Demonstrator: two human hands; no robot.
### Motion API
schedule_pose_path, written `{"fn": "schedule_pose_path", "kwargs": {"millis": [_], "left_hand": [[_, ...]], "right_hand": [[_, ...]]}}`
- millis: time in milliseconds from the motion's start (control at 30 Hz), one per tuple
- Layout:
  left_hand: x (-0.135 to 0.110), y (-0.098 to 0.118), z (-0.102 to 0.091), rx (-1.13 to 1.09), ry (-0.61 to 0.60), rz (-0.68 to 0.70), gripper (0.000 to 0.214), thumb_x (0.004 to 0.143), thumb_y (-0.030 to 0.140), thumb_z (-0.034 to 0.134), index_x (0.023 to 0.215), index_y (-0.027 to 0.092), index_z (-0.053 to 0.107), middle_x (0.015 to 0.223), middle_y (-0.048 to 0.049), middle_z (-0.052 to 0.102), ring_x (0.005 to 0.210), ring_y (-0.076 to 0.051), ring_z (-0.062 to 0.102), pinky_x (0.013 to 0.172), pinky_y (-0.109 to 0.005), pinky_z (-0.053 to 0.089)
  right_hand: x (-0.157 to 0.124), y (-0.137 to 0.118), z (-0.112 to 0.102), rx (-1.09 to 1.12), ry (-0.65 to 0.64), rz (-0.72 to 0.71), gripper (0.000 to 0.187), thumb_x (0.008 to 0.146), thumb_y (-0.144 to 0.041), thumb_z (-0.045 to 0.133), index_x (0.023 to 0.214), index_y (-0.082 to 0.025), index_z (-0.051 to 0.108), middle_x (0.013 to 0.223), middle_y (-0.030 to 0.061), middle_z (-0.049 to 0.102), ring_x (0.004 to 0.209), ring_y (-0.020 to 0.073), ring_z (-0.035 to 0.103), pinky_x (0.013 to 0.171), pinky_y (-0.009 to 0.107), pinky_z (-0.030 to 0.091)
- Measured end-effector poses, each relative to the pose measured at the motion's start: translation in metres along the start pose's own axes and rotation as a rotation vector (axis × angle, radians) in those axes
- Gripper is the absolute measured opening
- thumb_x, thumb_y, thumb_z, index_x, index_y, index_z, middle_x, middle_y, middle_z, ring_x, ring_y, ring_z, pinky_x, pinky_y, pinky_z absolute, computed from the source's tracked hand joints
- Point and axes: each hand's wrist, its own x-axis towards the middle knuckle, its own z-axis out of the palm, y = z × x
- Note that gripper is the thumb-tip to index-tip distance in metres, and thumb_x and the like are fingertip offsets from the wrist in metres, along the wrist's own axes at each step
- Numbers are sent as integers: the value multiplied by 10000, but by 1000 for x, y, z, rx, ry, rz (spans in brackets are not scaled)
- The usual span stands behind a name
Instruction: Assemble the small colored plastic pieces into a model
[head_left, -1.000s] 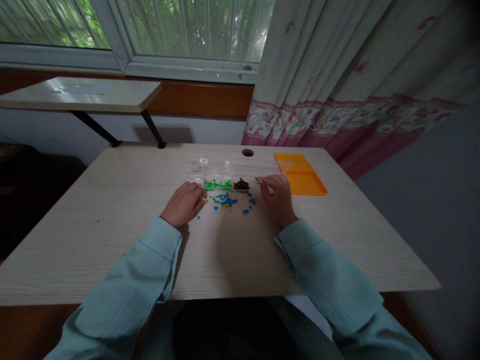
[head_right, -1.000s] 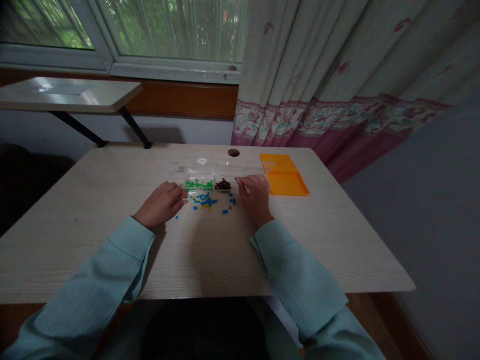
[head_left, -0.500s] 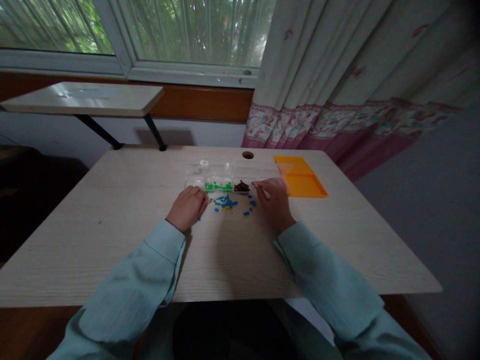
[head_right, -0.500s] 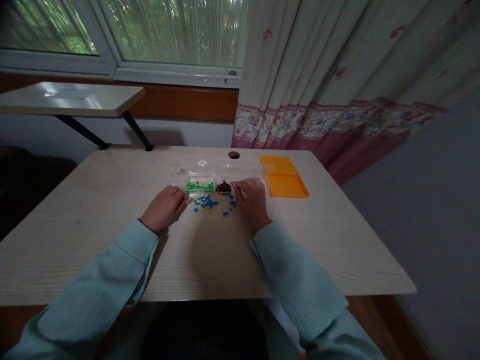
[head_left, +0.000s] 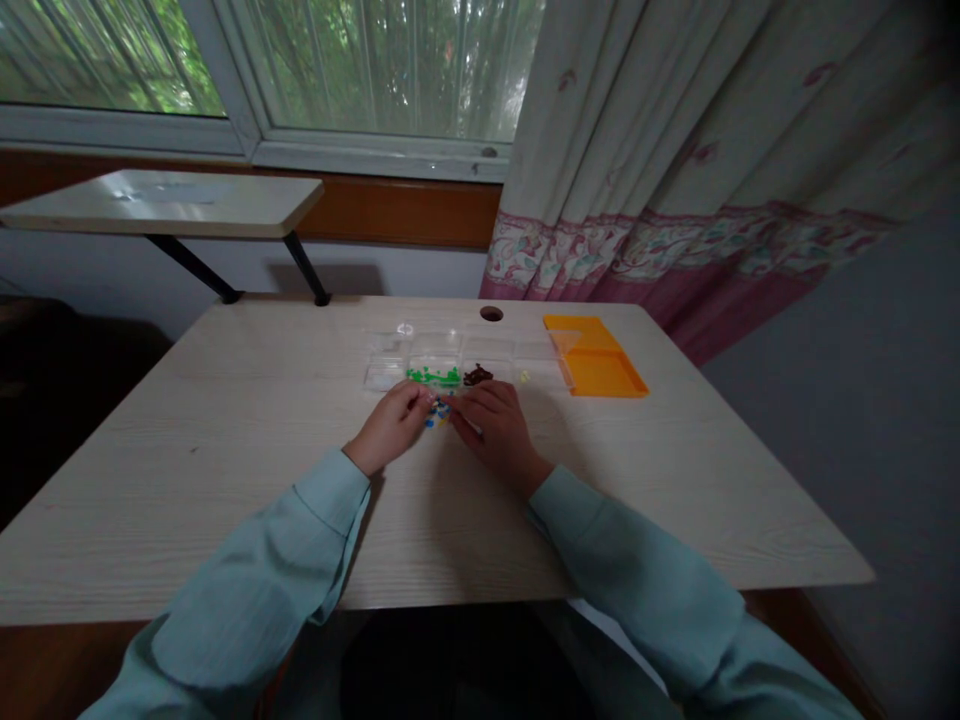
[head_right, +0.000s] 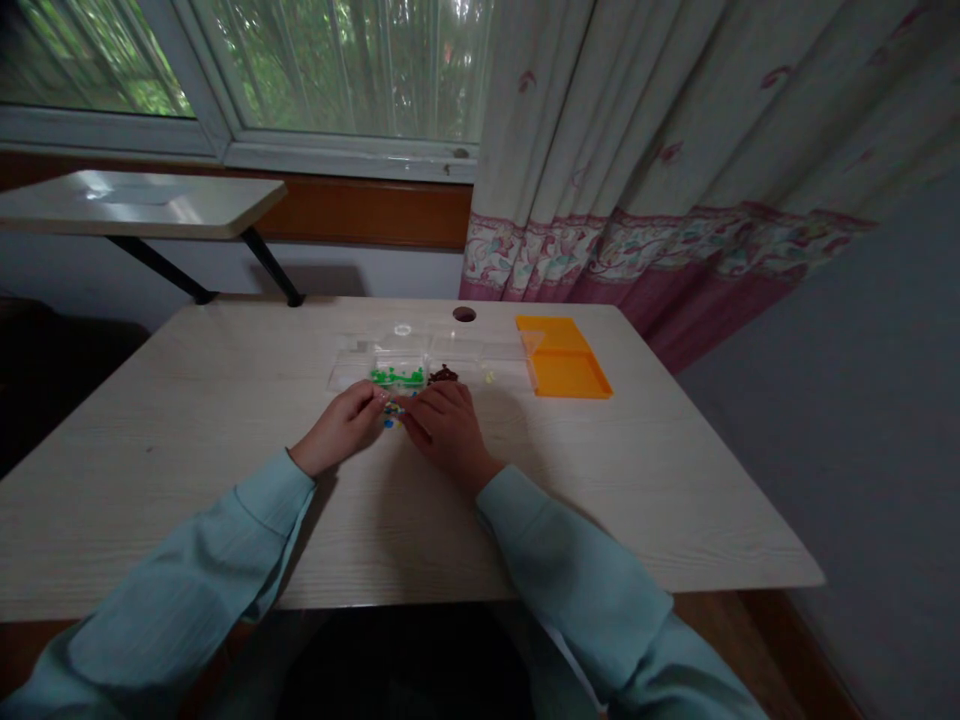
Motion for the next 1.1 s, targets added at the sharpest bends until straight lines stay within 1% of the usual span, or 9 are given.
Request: {"fn": "schedule_pose_path", "kwargs": {"millis": [100,200,400,633,733,900,1100], "left_hand": [[0,2,6,-92,-26,-33,299,952,384,401,818,169,560,786,-37,564,767,-164,518,723,-297,442],[-1,5,8,-121,-34,-49,309,948,394,401,827,166,571,801,-44,585,775,-166,534,739,-306,453],[-1,8,8,-87,-42,-48,309,949,390,402,824,168,576,792,-47,593,768,-166,541,738,-315,469],[-2,4,10,-49,-27,-19,346,957,410,394,788,165,572,770,-36,566,754,-163,532,719,-306,456],[-1,5,10,-40,-29,-5,354,963,406,383,771,167,559,757,-29,547,744,-158,519,712,-298,445],[-2,5,10,-23,-27,3,351,967,399,379,760,169,546,754,-26,543,741,-154,512,707,-288,440],[-2,7,12,5,-19,3,357,969,397,378,750,174,551,766,-34,564,760,-162,533,719,-295,450]], "right_hand": [[0,-3,2,-7,19,-2,229,919,-305,574,1105,-265,703,901,30,715,943,188,562,893,359,403],[0,-2,1,-17,21,16,225,922,-309,569,1094,-267,709,897,30,720,942,190,569,896,362,403],[-1,-2,1,-6,-15,60,212,922,-324,566,1073,-297,712,907,30,720,957,196,575,903,372,400],[-1,-2,1,-14,1,49,195,932,-323,548,985,-273,729,855,31,720,925,193,585,887,370,409],[-2,-2,1,-9,4,41,186,927,-330,556,969,-273,729,852,28,722,921,191,588,886,371,409],[-1,-3,1,10,44,26,167,916,-331,580,950,-260,727,835,17,726,886,178,588,867,352,407],[-1,-4,0,25,5,54,188,932,-326,545,938,-267,723,840,25,719,888,184,584,874,366,404]]}}
